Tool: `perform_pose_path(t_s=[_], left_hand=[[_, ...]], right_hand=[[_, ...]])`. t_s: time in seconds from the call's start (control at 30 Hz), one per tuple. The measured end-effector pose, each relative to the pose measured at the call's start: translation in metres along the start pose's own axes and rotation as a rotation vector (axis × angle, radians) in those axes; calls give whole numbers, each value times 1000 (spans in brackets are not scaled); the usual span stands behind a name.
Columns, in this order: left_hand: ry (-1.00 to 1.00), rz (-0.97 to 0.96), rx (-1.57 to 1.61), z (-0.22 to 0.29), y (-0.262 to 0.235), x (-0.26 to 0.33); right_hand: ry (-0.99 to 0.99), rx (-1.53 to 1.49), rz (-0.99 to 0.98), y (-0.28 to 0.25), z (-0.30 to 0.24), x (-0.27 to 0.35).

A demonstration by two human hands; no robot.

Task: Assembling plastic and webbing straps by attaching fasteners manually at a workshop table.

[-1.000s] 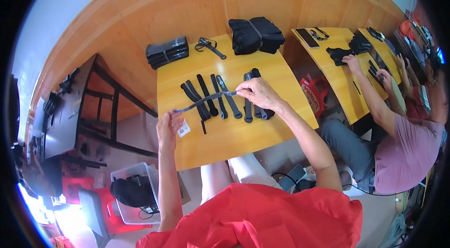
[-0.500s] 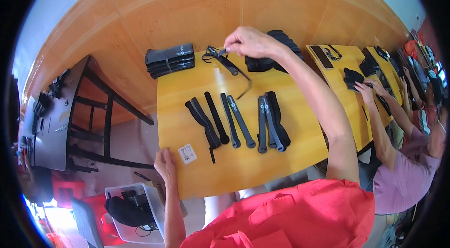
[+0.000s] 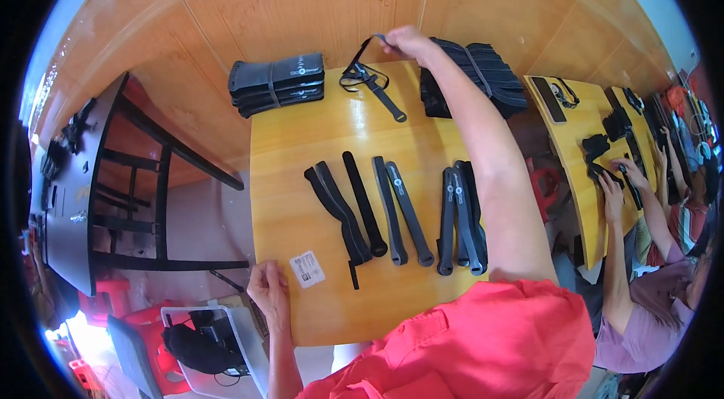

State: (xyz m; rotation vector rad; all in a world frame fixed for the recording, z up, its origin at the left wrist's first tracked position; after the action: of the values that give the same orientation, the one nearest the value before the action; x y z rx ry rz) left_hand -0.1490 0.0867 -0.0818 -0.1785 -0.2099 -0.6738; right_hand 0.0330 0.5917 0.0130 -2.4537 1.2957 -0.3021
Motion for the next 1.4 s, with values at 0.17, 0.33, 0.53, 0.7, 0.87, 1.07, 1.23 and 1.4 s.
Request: perform_pose_path(t_s=[0.17,0.33,0.53,0.7,0.87,1.07,1.23,1.4], left_hand=[[-10,-2,-32,-5,-3,-1],[-9,-9,-5,-7,-5,-1],[-14,-12,-5,-5,-4,0],[-9,-12,-32,-5,-2,-1],[12,6,-66,-1,-2,0],[44,10,-107,8,0,6],[71,5,-149,4,-1,3],[78,-1,-106,-2,-4,-1]], right_hand=[[-317,864,279,25,-2,4],[-394,1057,229,39,-33,23],[-360,796,-386,79,21,45],[-217,882,-301,81,46,62],[-459,885,-21,76,41,76],[-463,908,103,74,13,121],[-558,795,90,69,9,193],[-328,597,146,42,-8,285]])
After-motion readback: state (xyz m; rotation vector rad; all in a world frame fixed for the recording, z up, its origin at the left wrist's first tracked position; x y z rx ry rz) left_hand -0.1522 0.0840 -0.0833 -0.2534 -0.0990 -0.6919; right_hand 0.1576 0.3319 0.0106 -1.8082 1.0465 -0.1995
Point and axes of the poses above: each hand's wrist, its own x-axis away from the middle knuckle, its own y-axis out of the palm, z = x × y, the point moved 4 cm from there along -x, towards the middle knuckle, and after that the axes turned 13 degrees about -y, right-handed, at the moved point
